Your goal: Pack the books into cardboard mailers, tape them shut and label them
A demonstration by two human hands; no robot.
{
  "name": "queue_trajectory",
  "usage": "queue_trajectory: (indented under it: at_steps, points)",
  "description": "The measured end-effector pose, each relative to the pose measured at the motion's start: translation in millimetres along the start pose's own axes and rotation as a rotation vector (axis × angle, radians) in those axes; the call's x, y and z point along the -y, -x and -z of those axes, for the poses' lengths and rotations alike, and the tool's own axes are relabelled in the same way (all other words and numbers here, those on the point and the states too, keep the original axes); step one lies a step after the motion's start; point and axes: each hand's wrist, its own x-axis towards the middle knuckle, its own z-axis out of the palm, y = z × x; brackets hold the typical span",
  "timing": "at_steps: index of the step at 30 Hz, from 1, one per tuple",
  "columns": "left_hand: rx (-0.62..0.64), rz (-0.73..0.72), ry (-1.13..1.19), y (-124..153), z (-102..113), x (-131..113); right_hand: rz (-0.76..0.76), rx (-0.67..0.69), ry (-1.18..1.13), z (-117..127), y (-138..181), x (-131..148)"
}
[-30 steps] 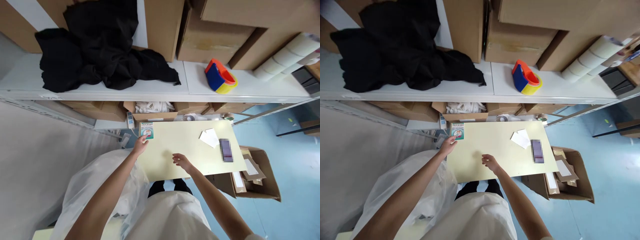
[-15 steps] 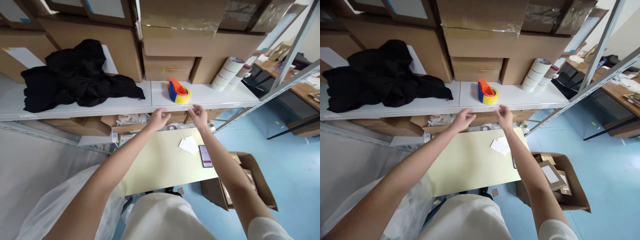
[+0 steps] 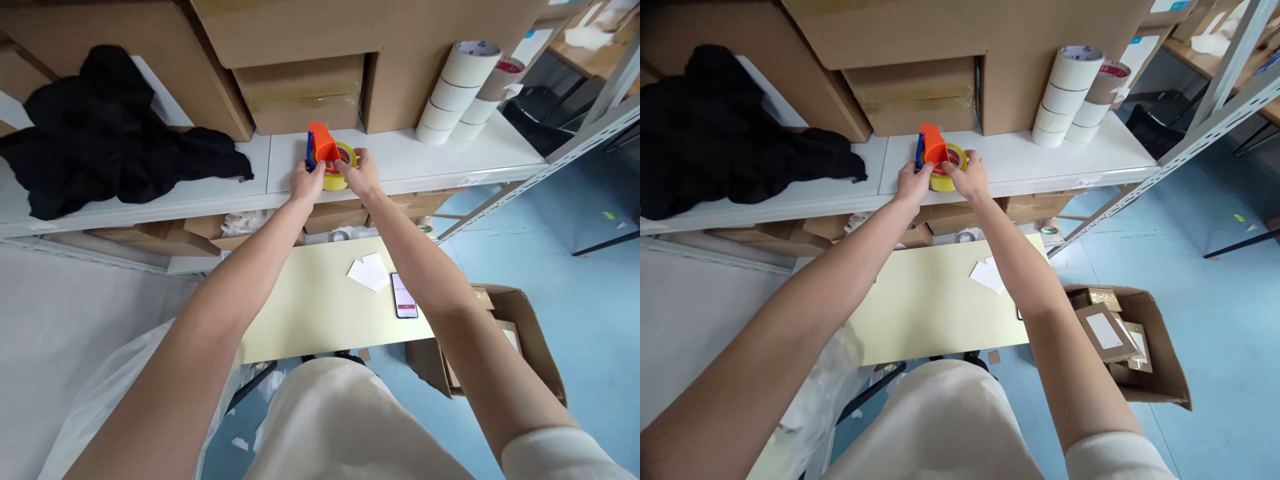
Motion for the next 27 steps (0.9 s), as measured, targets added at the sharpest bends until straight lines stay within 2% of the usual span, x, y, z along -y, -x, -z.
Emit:
queue_trajectory:
  at_steps: [3, 5, 7, 9, 11, 14, 17, 20, 23, 27]
  points:
    - [0.003, 0.023, 0.037, 56.0, 12.2, -26.4, 0.031, 0.008, 0.005, 31.5, 54.8, 29.7]
    - [0.023, 0.036, 0.069, 105.9, 19.2, -38.6, 0.015, 0.011, 0.004, 55.3, 106.7, 47.2]
    - [0.077, 0.103, 0.118, 159.7, 21.0, -38.7, -0.061, 0.032, 0.020, 73.6, 164.8, 54.3]
    - [0.163, 0.205, 0.169, 211.0, 16.3, -25.6, -0.182, 0.069, 0.041, 83.1, 222.2, 47.7]
    - [0.214, 0.320, 0.174, 255.2, 7.1, -3.8, -0.294, 0.101, 0.057, 85.1, 272.9, 29.8]
    - [0.301, 0.458, 0.150, 305.4, -6.4, 31.1, -0.463, 0.152, 0.063, 82.0, 331.7, -4.0]
    - [0.409, 0.560, 0.115, 339.6, -12.6, 57.8, -0.600, 0.219, 0.088, 79.8, 372.2, -29.6]
    - [0.507, 0.608, 0.033, 362.4, -13.8, 77.0, -0.693, 0.301, 0.130, 78.8, 399.2, -43.8]
    - [0.569, 0.618, -0.044, 376.2, -16.2, 93.0, -0.738, 0.354, 0.183, 76.8, 414.9, -53.3]
    - [0.633, 0.617, -0.069, 382.9, -24.8, 110.2, -0.736, 0.358, 0.229, 74.1, 422.9, -67.6]
